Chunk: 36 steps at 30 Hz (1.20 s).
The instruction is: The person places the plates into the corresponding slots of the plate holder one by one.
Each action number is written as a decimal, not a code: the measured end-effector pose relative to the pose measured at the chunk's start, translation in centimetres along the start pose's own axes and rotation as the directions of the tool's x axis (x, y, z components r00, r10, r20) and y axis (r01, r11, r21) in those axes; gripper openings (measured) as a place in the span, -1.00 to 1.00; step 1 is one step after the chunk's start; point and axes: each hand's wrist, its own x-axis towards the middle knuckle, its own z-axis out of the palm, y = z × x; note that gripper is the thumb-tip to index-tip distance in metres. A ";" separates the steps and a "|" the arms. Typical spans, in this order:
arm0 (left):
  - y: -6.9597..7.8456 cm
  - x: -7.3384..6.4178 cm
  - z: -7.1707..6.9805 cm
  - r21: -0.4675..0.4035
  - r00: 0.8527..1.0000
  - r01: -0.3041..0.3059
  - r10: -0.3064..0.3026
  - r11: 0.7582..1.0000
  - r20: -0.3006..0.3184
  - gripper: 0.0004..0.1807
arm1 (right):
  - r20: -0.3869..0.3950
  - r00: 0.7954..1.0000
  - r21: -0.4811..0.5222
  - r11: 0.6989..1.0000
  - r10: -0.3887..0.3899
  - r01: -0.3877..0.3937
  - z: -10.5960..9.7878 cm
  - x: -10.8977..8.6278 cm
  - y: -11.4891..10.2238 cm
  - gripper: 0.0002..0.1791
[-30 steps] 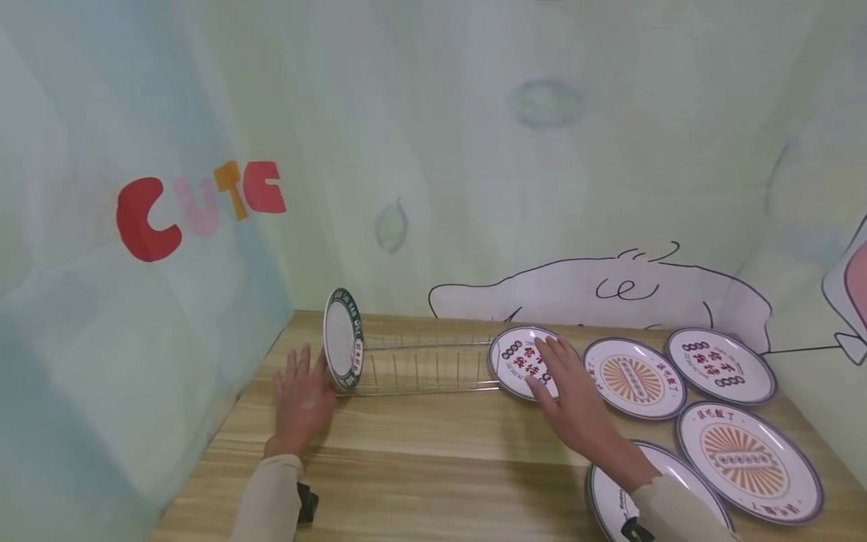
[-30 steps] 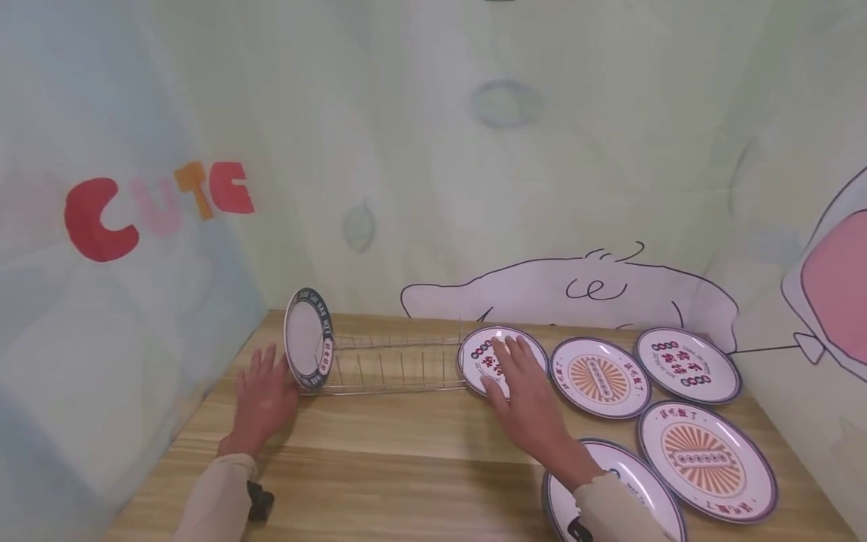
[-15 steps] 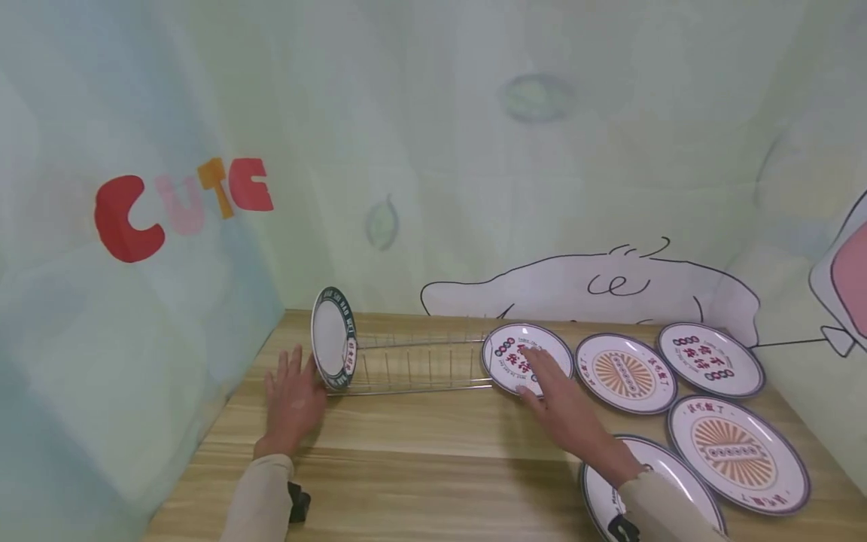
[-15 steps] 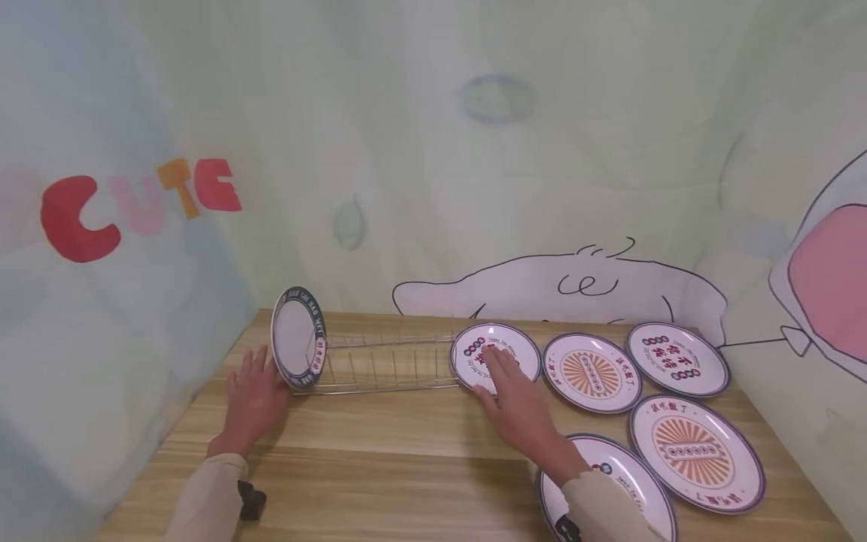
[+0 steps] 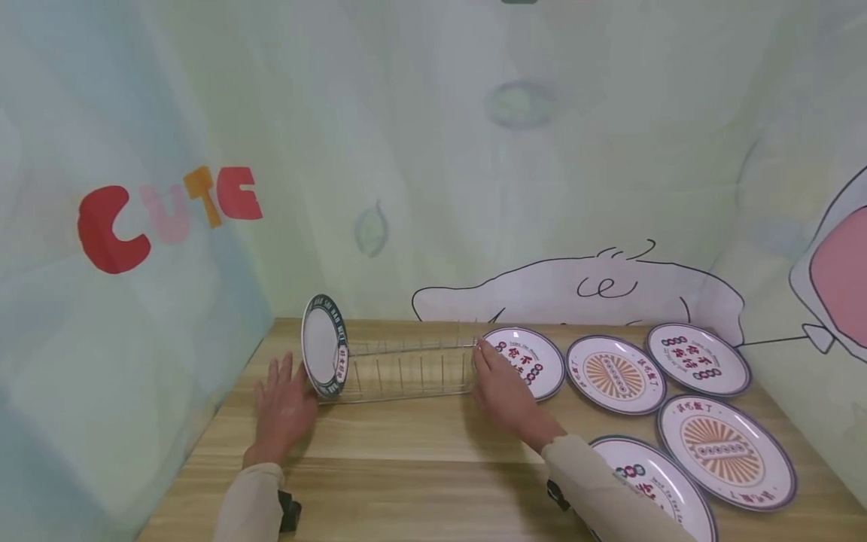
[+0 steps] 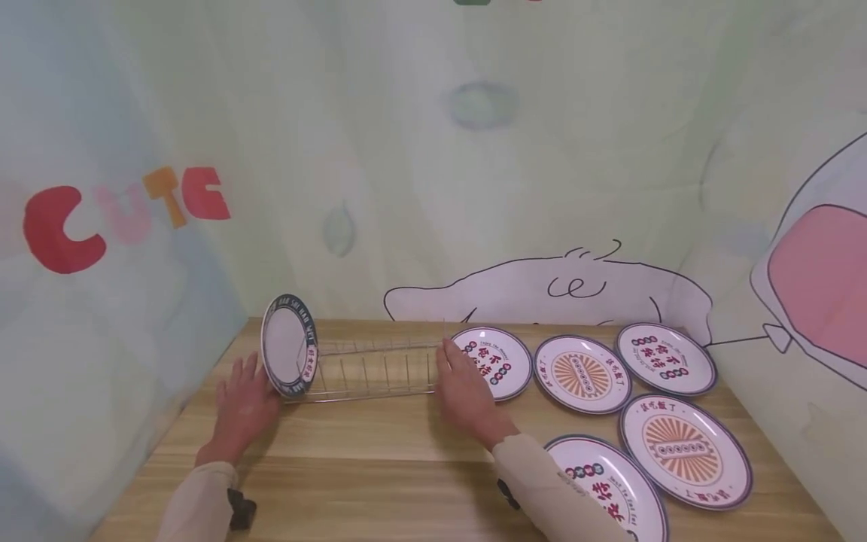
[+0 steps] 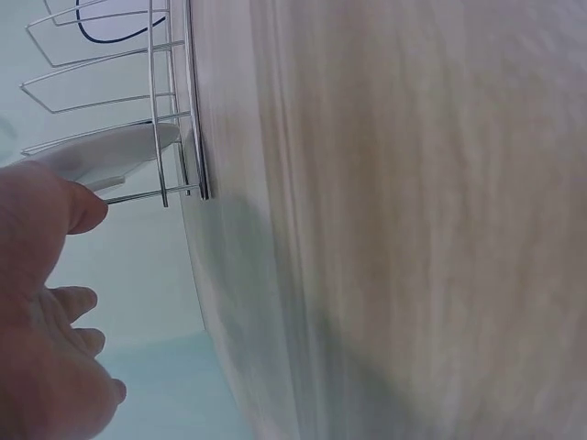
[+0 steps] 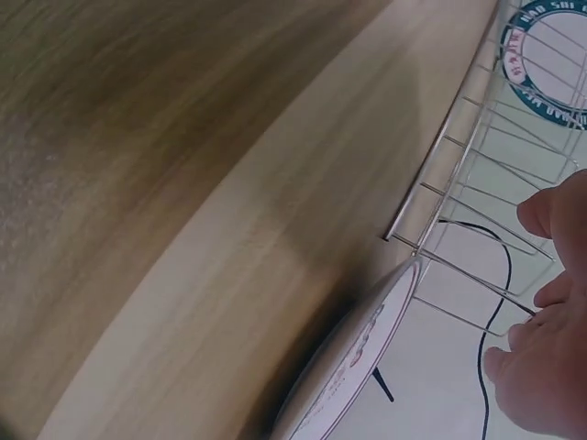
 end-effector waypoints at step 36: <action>-1.9 1.3 -0.6 -0.074 0.997 -0.059 0.062 0.996 0.045 -0.21 | 0.004 0.998 0.142 0.988 0.055 -0.055 -0.7 -1.6 -0.8 -0.23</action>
